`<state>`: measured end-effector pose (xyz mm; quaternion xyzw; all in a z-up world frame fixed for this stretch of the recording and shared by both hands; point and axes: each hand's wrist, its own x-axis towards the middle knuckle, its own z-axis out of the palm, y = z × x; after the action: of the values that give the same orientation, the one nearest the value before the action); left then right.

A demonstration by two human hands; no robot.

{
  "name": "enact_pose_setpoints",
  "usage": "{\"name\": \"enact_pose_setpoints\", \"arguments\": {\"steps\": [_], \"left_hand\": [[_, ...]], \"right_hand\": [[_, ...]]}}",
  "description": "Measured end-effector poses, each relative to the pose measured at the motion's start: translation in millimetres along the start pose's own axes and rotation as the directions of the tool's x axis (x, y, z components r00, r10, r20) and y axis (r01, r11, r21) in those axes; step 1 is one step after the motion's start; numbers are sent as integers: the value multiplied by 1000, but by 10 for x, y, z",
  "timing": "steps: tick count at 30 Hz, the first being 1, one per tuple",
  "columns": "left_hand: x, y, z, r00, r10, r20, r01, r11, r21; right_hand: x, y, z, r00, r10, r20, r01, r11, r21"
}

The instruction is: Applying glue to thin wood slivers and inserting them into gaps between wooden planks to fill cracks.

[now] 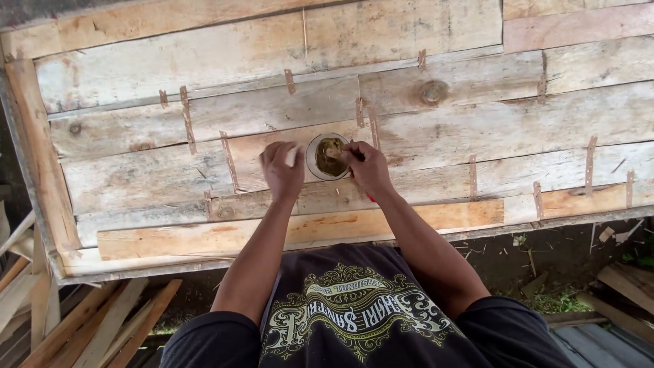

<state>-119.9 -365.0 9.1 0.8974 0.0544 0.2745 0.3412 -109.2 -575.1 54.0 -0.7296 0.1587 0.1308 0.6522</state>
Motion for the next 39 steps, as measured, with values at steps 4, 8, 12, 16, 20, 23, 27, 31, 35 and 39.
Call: {"name": "enact_pose_setpoints", "arguments": {"steps": [4, 8, 12, 16, 20, 23, 27, 31, 35, 39], "left_hand": [[107, 348, -20, 962, -4, 274, 44, 989, -139], [96, 447, -37, 884, -116, 453, 163, 984, -66], [112, 417, -59, 841, -72, 537, 127, 990, -66], [-53, 335, 46, 862, -21, 507, 22, 1000, 3], [-135, 354, 100, 880, 79, 468, -142, 985, 100], [-156, 382, 75, 887, 109, 448, -191, 971, 141], [-259, 247, 204, 907, 150, 394, -240, 952, 189], [-214, 286, 165, 913, 158, 377, -247, 948, 202], [-137, 359, 42, 904, 124, 409, -201, 968, 151], [-103, 413, -75, 870, 72, 487, -155, 979, 133]], "right_hand": [[-11, 1, 10, 996, -30, 81, 26, 999, 47], [-80, -92, -16, 998, 13, 57, -7, 996, -93], [-128, -85, -43, 1000, 11, 26, -6, 986, -166], [-145, 110, -83, 1000, 12, 2, -11, 982, -188], [-139, 194, -55, 993, -119, 2, 107, 882, -459], [-162, 132, 17, 969, -245, 34, 227, 821, -525], [-45, 323, 32, 920, -357, 162, 368, 646, -668], [-24, 336, 19, 884, -403, 237, 428, 496, -755], [-4, 299, 9, 858, -428, 284, 470, 432, -769], [35, 307, 3, 874, -428, 229, 448, 529, -721]]}}
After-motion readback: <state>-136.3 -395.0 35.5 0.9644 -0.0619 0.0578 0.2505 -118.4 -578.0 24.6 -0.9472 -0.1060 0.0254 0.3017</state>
